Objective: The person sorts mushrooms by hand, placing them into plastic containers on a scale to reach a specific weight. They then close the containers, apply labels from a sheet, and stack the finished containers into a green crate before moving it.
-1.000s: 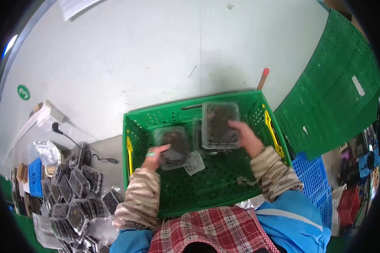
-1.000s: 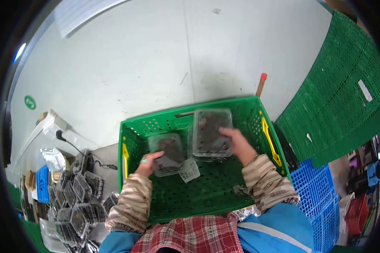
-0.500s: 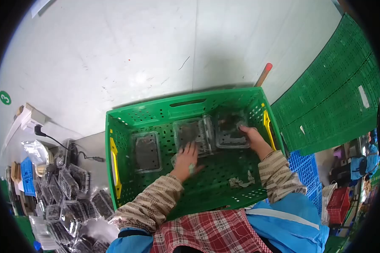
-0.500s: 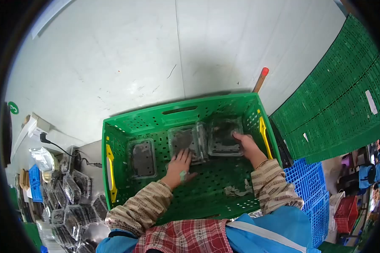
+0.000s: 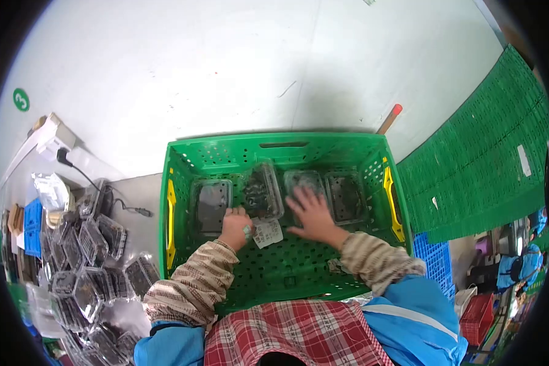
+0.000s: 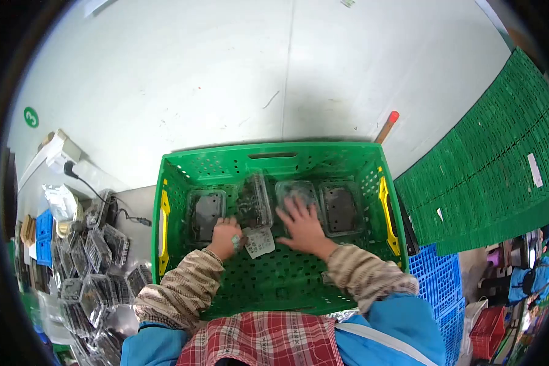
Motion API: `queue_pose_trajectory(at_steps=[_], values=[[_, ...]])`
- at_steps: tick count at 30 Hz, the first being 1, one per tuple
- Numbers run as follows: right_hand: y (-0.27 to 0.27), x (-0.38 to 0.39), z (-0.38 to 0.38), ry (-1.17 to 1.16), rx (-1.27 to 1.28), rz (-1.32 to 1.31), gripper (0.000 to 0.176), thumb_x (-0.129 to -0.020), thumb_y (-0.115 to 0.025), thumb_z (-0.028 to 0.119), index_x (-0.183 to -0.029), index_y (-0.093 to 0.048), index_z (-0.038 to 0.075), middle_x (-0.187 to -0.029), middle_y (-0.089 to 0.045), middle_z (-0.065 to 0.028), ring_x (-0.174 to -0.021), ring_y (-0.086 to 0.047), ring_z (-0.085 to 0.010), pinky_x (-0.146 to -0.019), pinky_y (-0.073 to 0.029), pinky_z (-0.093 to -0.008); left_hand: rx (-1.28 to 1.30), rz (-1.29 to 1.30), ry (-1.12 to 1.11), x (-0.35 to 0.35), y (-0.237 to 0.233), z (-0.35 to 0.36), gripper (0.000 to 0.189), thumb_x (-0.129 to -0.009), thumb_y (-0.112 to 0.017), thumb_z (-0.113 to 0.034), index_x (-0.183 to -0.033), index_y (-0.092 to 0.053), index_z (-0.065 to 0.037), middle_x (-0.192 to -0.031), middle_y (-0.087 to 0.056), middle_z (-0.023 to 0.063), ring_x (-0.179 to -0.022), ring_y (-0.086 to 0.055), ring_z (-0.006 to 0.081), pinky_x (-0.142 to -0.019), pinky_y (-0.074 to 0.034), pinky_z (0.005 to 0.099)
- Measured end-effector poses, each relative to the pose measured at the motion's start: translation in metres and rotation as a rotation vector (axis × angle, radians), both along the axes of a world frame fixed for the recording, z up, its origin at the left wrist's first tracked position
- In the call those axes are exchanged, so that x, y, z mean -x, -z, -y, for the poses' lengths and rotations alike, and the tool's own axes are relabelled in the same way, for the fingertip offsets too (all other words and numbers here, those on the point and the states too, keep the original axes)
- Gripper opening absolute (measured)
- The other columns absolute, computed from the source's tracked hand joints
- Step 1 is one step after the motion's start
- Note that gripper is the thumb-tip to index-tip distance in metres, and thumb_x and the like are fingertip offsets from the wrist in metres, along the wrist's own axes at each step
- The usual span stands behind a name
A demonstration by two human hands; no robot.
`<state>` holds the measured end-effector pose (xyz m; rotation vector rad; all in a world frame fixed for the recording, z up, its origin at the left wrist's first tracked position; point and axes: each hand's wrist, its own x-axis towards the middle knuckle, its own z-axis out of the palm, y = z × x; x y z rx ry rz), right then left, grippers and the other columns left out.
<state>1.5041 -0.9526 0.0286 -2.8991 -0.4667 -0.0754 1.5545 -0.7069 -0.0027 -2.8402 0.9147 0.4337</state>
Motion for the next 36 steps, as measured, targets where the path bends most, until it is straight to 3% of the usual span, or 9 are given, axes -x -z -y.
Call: queue_pose_trajectory(at_steps=[4, 12, 16, 19, 21, 22, 26, 30, 36], values=[[0.022, -0.012, -0.022, -0.083, 0.380, -0.082, 0.075, -0.077, -0.060, 0.052, -0.136, -0.036, 0.010, -0.145, -0.023, -0.0184, -0.135, -0.020, -0.0351, -0.105, -0.020, -0.0556, 0.174, 0.219, 0.067, -0.001, -0.008, 0.006, 0.044, -0.068, -0.061, -0.025, -0.104, -0.058, 0.001, -0.122, -0.050, 0.0223, -0.116, -0.045, 0.0341, -0.092, -0.035, 0.0446], [0.000, -0.052, 0.000, 0.017, -0.123, 0.040, 0.060, -0.079, -0.060, 0.027, -0.130, -0.042, 0.002, -0.134, -0.040, -0.0218, -0.119, -0.042, -0.0369, -0.102, -0.033, -0.0422, 0.571, 0.281, 0.005, -0.011, 0.045, 0.066, 0.010, -0.067, -0.060, -0.020, -0.072, -0.067, -0.013, -0.084, -0.062, 0.0066, -0.087, -0.058, 0.0275, -0.079, -0.045, 0.0386], [0.056, -0.072, 0.004, -0.107, 0.039, -0.269, 0.059, -0.084, -0.055, 0.031, -0.133, -0.039, 0.001, -0.137, -0.036, -0.0216, -0.126, -0.035, -0.0369, -0.104, -0.029, -0.0432, 0.654, 0.331, 0.283, 0.032, -0.114, 0.008, 0.034, -0.069, -0.063, -0.026, -0.100, -0.061, -0.011, -0.101, -0.062, 0.0074, -0.089, -0.060, 0.0273, -0.076, -0.046, 0.0388], [-0.006, -0.078, -0.044, -0.343, -0.384, -0.342, 0.052, -0.087, -0.055, 0.024, -0.131, -0.041, 0.001, -0.133, -0.042, -0.0226, -0.123, -0.041, -0.0338, -0.102, -0.032, -0.0430, 1.336, 0.624, -0.097, 0.080, -0.161, -0.112, 0.051, -0.064, -0.072, -0.029, -0.108, -0.057, -0.007, -0.104, -0.057, 0.0136, -0.094, -0.055, 0.0338, -0.083, -0.044, 0.0426], [-0.072, -0.053, -0.118, 0.010, -0.620, -0.038, 0.045, -0.085, -0.058, 0.014, -0.126, -0.046, 0.000, -0.122, -0.052, -0.0210, -0.111, -0.052, -0.0275, -0.095, -0.039, -0.0378, 1.175, 0.684, -0.905, 0.135, -0.183, -0.210, 0.054, -0.061, -0.074, -0.022, -0.107, -0.054, -0.002, -0.097, -0.057, 0.0163, -0.091, -0.054, 0.0357, -0.080, -0.045, 0.0424], [-0.099, -0.039, -0.167, -0.140, -0.761, -0.103, 0.043, -0.084, -0.059, 0.010, -0.123, -0.047, -0.001, -0.117, -0.055, -0.0195, -0.105, -0.056, -0.0249, -0.091, -0.043, -0.0347, 0.925, 1.212, -1.004, 0.135, -0.135, -0.263, 0.055, -0.062, -0.075, -0.021, -0.108, -0.053, 0.000, -0.096, -0.057, 0.0165, -0.089, -0.054, 0.0341, -0.079, -0.045, 0.0394], [-0.117, -0.026, -0.343, -0.455, -0.589, -0.501, 0.047, -0.078, -0.069, 0.016, -0.115, -0.051, -0.006, -0.106, -0.061, -0.0178, -0.087, -0.063, -0.0205, -0.073, -0.051, -0.0293, 1.166, 1.430, -1.942, 0.175, -0.063, -0.389, 0.076, -0.065, -0.077, -0.036, -0.119, -0.044, 0.008, -0.118, -0.050, 0.0247, -0.108, -0.048, 0.0346, -0.094, -0.037, 0.0404], [-0.028, -0.048, -0.457, -0.645, -0.157, -0.481, 0.063, -0.073, -0.072, 0.035, -0.115, -0.052, -0.007, -0.103, -0.062, -0.0205, -0.091, -0.062, -0.0325, -0.078, -0.049, -0.0378, 0.870, 1.468, -2.138, 0.182, -0.072, -0.411, 0.089, -0.062, -0.079, -0.039, -0.125, -0.037, 0.009, -0.124, -0.043, 0.0258, -0.115, -0.043, 0.0349, -0.099, -0.032, 0.0391], [0.008, -0.036, -0.493, -0.401, -0.163, -0.712, 0.090, -0.060, -0.083, 0.038, -0.118, -0.044, -0.018, -0.112, -0.056, -0.0272, -0.098, -0.060, -0.0321, -0.081, -0.049, -0.0348, 1.688, 1.216, -1.967, 0.196, -0.015, -0.441, 0.117, -0.056, -0.084, -0.040, -0.133, -0.015, 0.015, -0.138, -0.024, 0.0309, -0.130, -0.025, 0.0395, -0.108, -0.023, 0.0412]])
